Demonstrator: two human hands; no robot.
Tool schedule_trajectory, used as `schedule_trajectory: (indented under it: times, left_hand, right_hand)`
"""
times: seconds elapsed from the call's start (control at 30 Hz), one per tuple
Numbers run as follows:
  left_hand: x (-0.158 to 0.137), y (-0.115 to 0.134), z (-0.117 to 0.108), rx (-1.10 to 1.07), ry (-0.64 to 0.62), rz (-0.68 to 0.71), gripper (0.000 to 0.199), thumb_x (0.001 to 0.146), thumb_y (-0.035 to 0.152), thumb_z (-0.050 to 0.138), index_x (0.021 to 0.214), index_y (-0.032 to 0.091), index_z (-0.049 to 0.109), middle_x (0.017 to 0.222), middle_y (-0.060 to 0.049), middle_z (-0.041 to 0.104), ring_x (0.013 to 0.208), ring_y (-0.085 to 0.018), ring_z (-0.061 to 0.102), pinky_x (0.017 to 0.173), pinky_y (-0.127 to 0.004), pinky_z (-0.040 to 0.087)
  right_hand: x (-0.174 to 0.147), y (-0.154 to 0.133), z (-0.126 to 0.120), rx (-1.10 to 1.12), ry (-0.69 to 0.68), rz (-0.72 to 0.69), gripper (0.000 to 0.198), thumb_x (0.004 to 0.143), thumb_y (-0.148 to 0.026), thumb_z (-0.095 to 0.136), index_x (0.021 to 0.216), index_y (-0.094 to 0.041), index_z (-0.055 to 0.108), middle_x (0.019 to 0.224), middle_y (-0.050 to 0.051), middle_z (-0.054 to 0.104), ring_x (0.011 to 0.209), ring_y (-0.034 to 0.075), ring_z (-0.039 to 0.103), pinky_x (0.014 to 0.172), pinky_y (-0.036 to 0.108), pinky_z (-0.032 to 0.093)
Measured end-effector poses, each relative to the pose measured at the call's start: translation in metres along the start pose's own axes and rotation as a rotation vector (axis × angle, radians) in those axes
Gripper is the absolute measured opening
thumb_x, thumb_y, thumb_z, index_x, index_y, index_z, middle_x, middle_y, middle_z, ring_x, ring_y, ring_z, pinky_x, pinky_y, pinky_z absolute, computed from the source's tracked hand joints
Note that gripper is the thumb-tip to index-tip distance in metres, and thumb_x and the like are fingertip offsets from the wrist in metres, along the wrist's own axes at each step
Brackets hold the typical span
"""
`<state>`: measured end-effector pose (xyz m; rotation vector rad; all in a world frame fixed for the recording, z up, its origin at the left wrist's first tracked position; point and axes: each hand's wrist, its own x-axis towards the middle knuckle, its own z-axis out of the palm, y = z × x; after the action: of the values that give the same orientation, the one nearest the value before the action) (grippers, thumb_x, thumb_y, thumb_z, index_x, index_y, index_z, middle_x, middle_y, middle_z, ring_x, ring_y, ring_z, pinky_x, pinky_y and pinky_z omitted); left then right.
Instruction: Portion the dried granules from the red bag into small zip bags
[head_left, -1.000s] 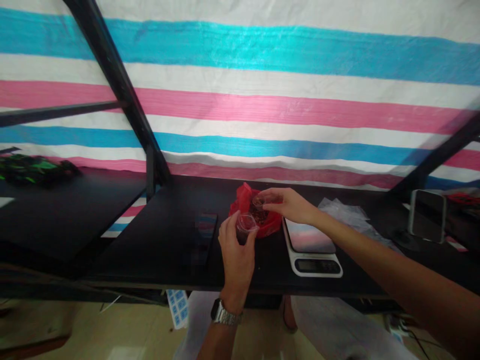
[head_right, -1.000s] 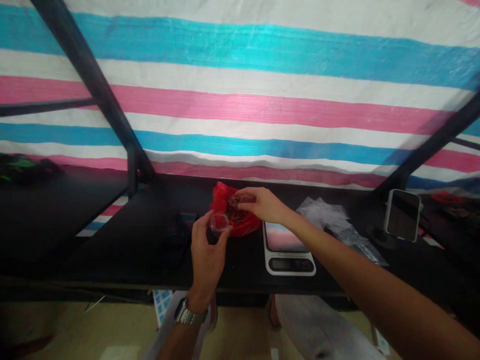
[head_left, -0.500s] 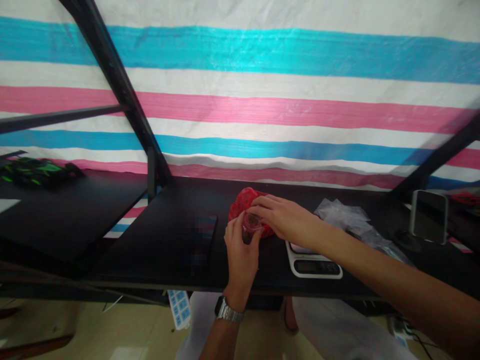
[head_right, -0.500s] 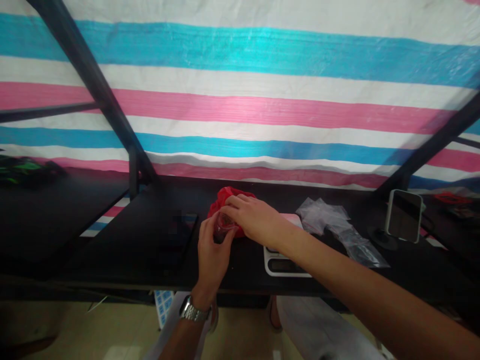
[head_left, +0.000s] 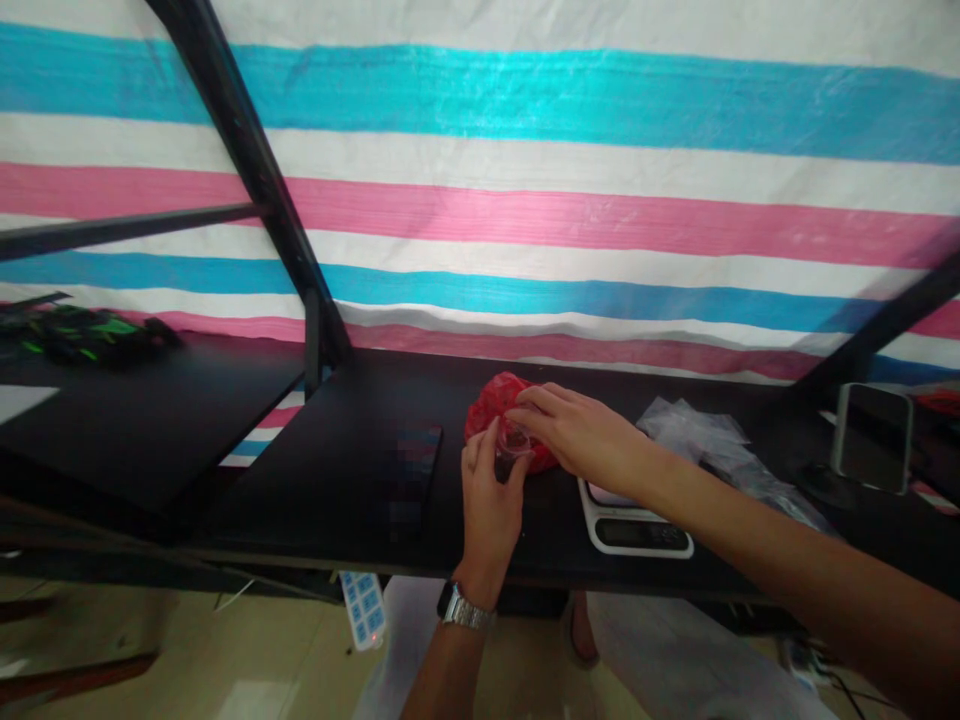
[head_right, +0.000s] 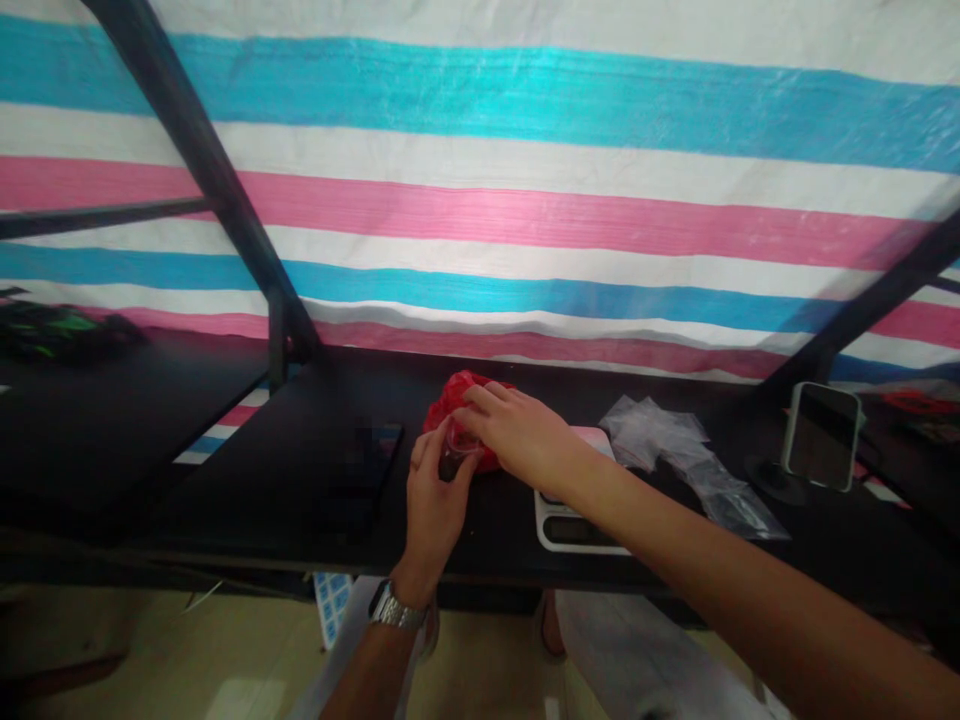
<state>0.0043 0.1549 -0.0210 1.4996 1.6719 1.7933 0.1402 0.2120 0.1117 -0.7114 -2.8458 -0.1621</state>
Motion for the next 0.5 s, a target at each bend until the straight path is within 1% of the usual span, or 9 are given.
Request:
schedule_trajectory:
  times: [0.07, 0.13, 0.2, 0.27, 0.37, 0.5]
  left_hand:
    - [0.001, 0.0, -0.001, -0.002, -0.013, 0.002, 0.049, 0.096, 0.022, 0.072, 0.144, 0.026, 0.062, 0.131, -0.01, 0.067, 0.127, -0.027, 0.063, 0.113, -0.047, 0.05]
    - [0.002, -0.001, -0.002, -0.009, -0.021, 0.002, 0.049, 0.096, 0.024, 0.072, 0.144, 0.025, 0.062, 0.13, -0.01, 0.067, 0.126, -0.027, 0.064, 0.113, -0.046, 0.05]
    - [0.002, -0.001, -0.003, -0.013, -0.024, -0.002, 0.049, 0.096, 0.024, 0.073, 0.144, 0.024, 0.062, 0.129, -0.01, 0.067, 0.125, -0.027, 0.064, 0.113, -0.045, 0.05]
    - [0.003, -0.002, -0.003, -0.018, -0.028, -0.009, 0.049, 0.095, 0.024, 0.074, 0.143, 0.024, 0.062, 0.129, -0.009, 0.067, 0.125, -0.026, 0.064, 0.112, -0.045, 0.051]
    - [0.004, -0.002, -0.002, -0.032, -0.021, -0.019, 0.048, 0.095, 0.025, 0.074, 0.141, 0.022, 0.063, 0.126, -0.009, 0.069, 0.121, -0.026, 0.066, 0.11, -0.043, 0.053]
    - [0.004, 0.0, -0.003, -0.042, -0.006, -0.001, 0.047, 0.094, 0.023, 0.075, 0.14, 0.022, 0.064, 0.127, -0.009, 0.07, 0.122, -0.025, 0.067, 0.111, -0.043, 0.053]
  right_hand:
    - [-0.002, 0.003, -0.003, 0.025, 0.024, 0.042, 0.036, 0.099, -0.005, 0.061, 0.13, -0.018, 0.072, 0.132, 0.015, 0.069, 0.123, 0.026, 0.064, 0.107, 0.042, 0.054]
    - [-0.003, 0.009, -0.006, 0.04, 0.015, 0.134, 0.033, 0.102, -0.008, 0.058, 0.13, -0.019, 0.073, 0.13, 0.013, 0.07, 0.119, 0.024, 0.067, 0.105, 0.038, 0.054]
    - [-0.001, 0.015, -0.007, 0.008, -0.054, 0.239, 0.031, 0.103, -0.011, 0.058, 0.128, -0.019, 0.074, 0.126, 0.012, 0.071, 0.115, 0.024, 0.068, 0.101, 0.036, 0.054]
    - [0.005, 0.021, -0.006, -0.053, -0.153, 0.304, 0.027, 0.103, -0.015, 0.059, 0.124, -0.019, 0.076, 0.124, 0.013, 0.073, 0.113, 0.026, 0.069, 0.099, 0.036, 0.053]
    - [0.019, 0.023, 0.004, -0.124, -0.259, 0.317, 0.024, 0.103, -0.02, 0.059, 0.12, -0.018, 0.077, 0.125, 0.014, 0.074, 0.116, 0.028, 0.069, 0.098, 0.038, 0.052]
    - [0.029, 0.022, 0.021, -0.153, -0.306, 0.292, 0.024, 0.1, -0.015, 0.059, 0.117, -0.016, 0.077, 0.126, 0.016, 0.075, 0.121, 0.03, 0.067, 0.101, 0.04, 0.05]
